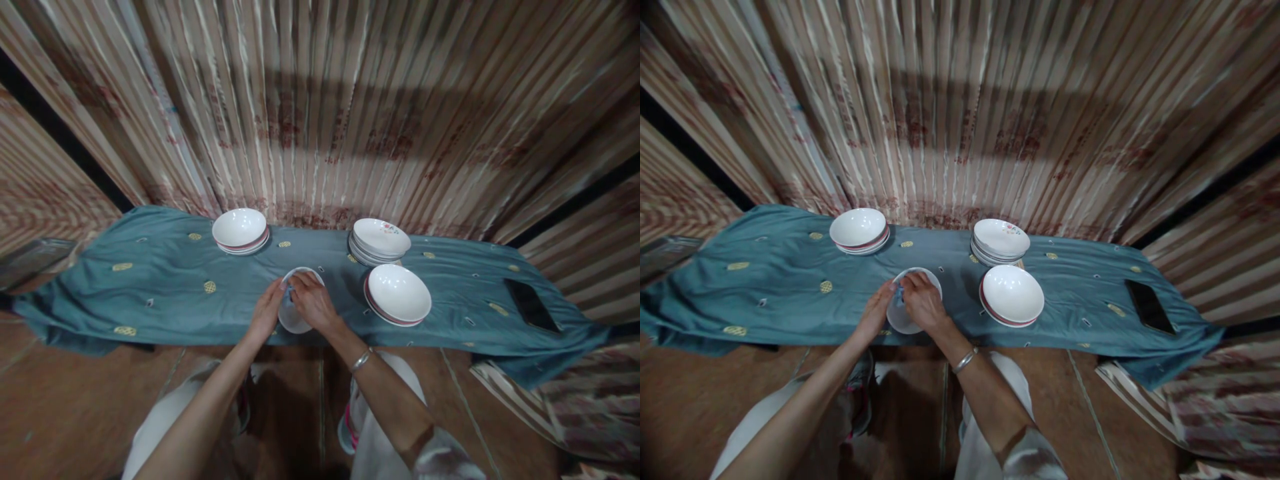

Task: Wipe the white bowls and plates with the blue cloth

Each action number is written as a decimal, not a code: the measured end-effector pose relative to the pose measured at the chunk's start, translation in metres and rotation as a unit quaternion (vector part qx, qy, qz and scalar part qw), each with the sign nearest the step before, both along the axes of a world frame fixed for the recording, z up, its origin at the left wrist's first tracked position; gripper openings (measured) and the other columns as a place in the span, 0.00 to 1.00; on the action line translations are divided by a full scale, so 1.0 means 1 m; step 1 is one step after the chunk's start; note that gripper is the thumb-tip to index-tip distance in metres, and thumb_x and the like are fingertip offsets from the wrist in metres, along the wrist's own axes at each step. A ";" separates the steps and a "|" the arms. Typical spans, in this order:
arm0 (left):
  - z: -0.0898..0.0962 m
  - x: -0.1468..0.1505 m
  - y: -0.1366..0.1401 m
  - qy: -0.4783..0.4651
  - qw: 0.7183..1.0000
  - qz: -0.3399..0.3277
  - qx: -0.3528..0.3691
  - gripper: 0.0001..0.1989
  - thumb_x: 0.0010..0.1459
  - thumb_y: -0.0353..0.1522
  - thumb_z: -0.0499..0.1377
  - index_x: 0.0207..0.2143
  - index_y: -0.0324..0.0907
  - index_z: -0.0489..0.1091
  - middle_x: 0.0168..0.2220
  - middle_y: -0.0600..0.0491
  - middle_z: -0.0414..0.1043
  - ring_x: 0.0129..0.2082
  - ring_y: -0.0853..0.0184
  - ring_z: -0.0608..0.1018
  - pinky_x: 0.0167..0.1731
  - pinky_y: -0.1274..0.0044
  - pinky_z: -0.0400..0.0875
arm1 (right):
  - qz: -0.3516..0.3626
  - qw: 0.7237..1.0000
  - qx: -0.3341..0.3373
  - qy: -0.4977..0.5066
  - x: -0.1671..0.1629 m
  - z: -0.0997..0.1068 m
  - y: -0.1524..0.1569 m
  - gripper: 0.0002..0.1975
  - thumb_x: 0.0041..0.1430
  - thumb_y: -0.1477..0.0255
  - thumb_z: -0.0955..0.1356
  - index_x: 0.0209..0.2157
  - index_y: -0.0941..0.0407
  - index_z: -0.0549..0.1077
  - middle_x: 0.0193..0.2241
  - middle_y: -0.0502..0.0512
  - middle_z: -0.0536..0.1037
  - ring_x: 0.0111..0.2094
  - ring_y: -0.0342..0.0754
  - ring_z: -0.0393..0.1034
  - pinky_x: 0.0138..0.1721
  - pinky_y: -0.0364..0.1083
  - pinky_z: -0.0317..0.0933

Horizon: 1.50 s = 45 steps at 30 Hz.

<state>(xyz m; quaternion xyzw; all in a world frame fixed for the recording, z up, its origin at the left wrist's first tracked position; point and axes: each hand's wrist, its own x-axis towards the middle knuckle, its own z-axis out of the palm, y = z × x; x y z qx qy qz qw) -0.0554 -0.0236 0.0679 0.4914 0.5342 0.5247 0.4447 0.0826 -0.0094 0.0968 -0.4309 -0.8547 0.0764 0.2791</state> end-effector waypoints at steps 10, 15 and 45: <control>0.007 -0.001 -0.005 -0.032 0.999 -0.005 -0.042 0.27 0.49 0.52 0.60 0.44 0.42 0.74 0.41 0.49 0.78 0.44 0.57 0.76 0.46 0.72 0.67 | -0.101 0.987 -0.024 -0.120 0.026 0.005 0.005 0.13 0.63 0.80 0.60 0.42 0.60 0.75 0.44 0.65 0.75 0.48 0.55 0.65 0.53 0.53 0.60; 0.005 -0.002 -0.005 0.033 0.999 0.010 -0.017 0.22 0.53 0.50 0.57 0.43 0.45 0.74 0.38 0.51 0.78 0.44 0.57 0.76 0.48 0.70 0.67 | -0.083 0.976 -0.100 -0.173 0.037 0.008 -0.008 0.08 0.62 0.74 0.65 0.38 0.59 0.76 0.42 0.64 0.76 0.47 0.54 0.67 0.51 0.51 0.61; 0.001 -0.002 -0.007 0.028 1.000 -0.003 0.006 0.29 0.57 0.50 0.52 0.51 0.39 0.70 0.54 0.42 0.72 0.58 0.56 0.69 0.61 0.67 0.55 | -0.068 0.997 -0.026 0.036 -0.003 0.009 0.006 0.12 0.62 0.77 0.63 0.46 0.58 0.71 0.45 0.60 0.75 0.49 0.52 0.66 0.54 0.49 0.59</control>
